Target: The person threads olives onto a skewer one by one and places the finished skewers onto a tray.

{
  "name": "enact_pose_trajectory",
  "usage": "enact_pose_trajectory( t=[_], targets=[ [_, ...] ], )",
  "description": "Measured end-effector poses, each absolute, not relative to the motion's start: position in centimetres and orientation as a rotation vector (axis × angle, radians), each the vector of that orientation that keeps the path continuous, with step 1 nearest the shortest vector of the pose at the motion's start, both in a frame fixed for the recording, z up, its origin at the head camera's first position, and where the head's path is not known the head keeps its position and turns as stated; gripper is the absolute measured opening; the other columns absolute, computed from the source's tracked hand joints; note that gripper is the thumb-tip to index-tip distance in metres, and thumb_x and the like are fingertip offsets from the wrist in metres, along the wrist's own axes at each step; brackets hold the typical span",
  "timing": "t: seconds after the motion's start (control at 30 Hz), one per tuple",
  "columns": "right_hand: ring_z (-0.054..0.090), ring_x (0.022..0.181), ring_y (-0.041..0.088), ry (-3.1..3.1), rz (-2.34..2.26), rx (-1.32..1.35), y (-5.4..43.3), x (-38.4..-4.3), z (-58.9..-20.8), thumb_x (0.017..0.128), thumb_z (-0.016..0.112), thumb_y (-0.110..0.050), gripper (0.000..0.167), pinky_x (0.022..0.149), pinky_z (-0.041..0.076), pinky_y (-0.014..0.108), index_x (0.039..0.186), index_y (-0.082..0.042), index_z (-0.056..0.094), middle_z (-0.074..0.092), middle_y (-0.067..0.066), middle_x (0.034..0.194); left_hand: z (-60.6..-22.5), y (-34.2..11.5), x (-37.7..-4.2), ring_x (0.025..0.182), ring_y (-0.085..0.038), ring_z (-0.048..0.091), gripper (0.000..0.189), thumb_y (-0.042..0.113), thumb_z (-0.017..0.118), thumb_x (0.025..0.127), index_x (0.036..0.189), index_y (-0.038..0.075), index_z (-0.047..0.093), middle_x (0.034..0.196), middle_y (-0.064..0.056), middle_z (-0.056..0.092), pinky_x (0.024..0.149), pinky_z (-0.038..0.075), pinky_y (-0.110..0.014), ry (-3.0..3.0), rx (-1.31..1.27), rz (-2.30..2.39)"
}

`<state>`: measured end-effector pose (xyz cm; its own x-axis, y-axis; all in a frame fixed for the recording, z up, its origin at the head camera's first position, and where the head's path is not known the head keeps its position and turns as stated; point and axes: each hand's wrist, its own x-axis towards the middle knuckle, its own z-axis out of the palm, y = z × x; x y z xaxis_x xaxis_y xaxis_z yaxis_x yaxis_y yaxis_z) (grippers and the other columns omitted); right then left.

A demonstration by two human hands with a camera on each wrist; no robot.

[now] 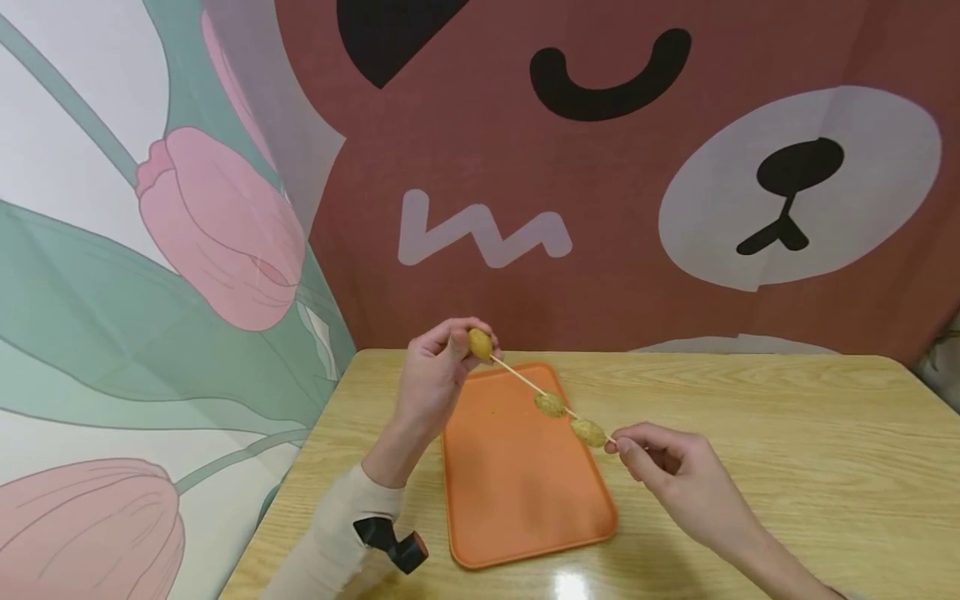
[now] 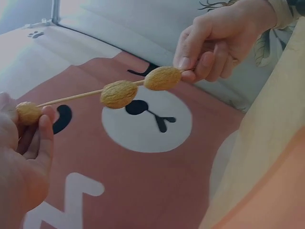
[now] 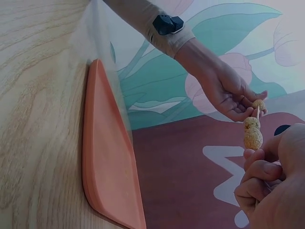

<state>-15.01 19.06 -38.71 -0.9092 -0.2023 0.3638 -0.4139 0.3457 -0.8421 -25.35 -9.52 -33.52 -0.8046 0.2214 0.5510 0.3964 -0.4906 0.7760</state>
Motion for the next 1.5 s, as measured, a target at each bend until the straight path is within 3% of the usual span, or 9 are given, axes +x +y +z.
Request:
enact_pose_trajectory(
  t=[0.23, 0.57, 0.77, 1.0, 1.2, 1.4, 1.5],
  targets=[
    [0.066, 0.082, 0.013, -2.429, 1.582, 0.523, 18.8, -14.7, -38.8, 0.104, 0.062, -0.014, 0.014, 0.06, 0.053, 0.029, 0.107, -0.017, 0.075, 0.072, -0.004, 0.101, -33.8, -8.8, -25.4, 0.087, -0.027, 0.066, 0.038, 0.033, 0.062, 0.095, 0.104, -0.003, 0.071, 0.101, -0.017, 0.065, 0.086, 0.057, -0.035, -1.46, -0.934, -2.409],
    [0.067, 0.083, 0.012, -2.419, 1.604, 0.523, 18.4, -14.8, -39.0, 0.104, 0.061, -0.014, 0.015, 0.061, 0.053, 0.029, 0.109, -0.011, 0.075, 0.072, -0.004, 0.101, -33.8, -8.9, -25.4, 0.088, -0.029, 0.069, 0.041, 0.028, 0.06, 0.098, 0.107, -0.012, 0.069, 0.1, -0.02, 0.065, 0.091, 0.055, -0.046, -1.496, -0.916, -2.366],
    [0.065, 0.081, 0.013, -2.393, 1.616, 0.548, 18.1, -14.7, -38.7, 0.105, 0.061, -0.015, 0.015, 0.062, 0.053, 0.029, 0.109, -0.015, 0.075, 0.072, -0.003, 0.101, -33.7, -8.9, -25.6, 0.091, -0.027, 0.07, 0.037, 0.027, 0.054, 0.104, 0.111, -0.005, 0.07, 0.105, -0.018, 0.066, 0.095, 0.054, -0.042, -1.442, -0.79, -2.544],
    [0.063, 0.077, 0.013, -2.399, 1.582, 0.515, 18.2, -14.5, -38.2, 0.104, 0.062, -0.015, 0.014, 0.059, 0.052, 0.029, 0.107, -0.018, 0.075, 0.072, -0.005, 0.098, -33.7, -8.9, -25.5, 0.097, -0.028, 0.07, 0.046, 0.025, 0.055, 0.104, 0.122, -0.017, 0.06, 0.109, -0.02, 0.066, 0.1, 0.049, -0.045, -1.365, -0.745, -2.642],
    [0.067, 0.088, 0.013, -2.465, 1.586, 0.438, 18.3, -14.6, -38.0, 0.105, 0.062, -0.021, 0.016, 0.063, 0.053, 0.03, 0.11, -0.014, 0.075, 0.072, -0.006, 0.103, -33.8, -9.0, -25.3, 0.099, -0.032, 0.07, 0.039, 0.021, 0.055, 0.105, 0.121, -0.013, 0.065, 0.112, -0.024, 0.066, 0.1, 0.049, -0.047, -1.436, -0.749, -2.564],
    [0.065, 0.089, 0.015, -2.476, 1.586, 0.358, 18.6, -14.7, -37.8, 0.105, 0.061, -0.026, 0.02, 0.063, 0.053, 0.03, 0.112, -0.013, 0.075, 0.072, -0.004, 0.104, -33.6, -8.9, -24.9, 0.113, -0.038, 0.065, 0.037, 0.012, 0.058, 0.104, 0.136, -0.006, 0.06, 0.126, -0.027, 0.063, 0.103, 0.047, -0.047, -1.565, -0.841, -2.462],
    [0.066, 0.091, 0.015, -2.472, 1.592, 0.362, 18.7, -14.7, -37.8, 0.105, 0.061, -0.026, 0.02, 0.064, 0.053, 0.03, 0.112, -0.014, 0.075, 0.072, -0.004, 0.105, -33.6, -8.8, -24.8, 0.114, -0.037, 0.065, 0.037, 0.006, 0.06, 0.102, 0.138, -0.002, 0.061, 0.125, -0.026, 0.064, 0.102, 0.047, -0.046, -1.595, -0.859, -2.445]
  ],
)
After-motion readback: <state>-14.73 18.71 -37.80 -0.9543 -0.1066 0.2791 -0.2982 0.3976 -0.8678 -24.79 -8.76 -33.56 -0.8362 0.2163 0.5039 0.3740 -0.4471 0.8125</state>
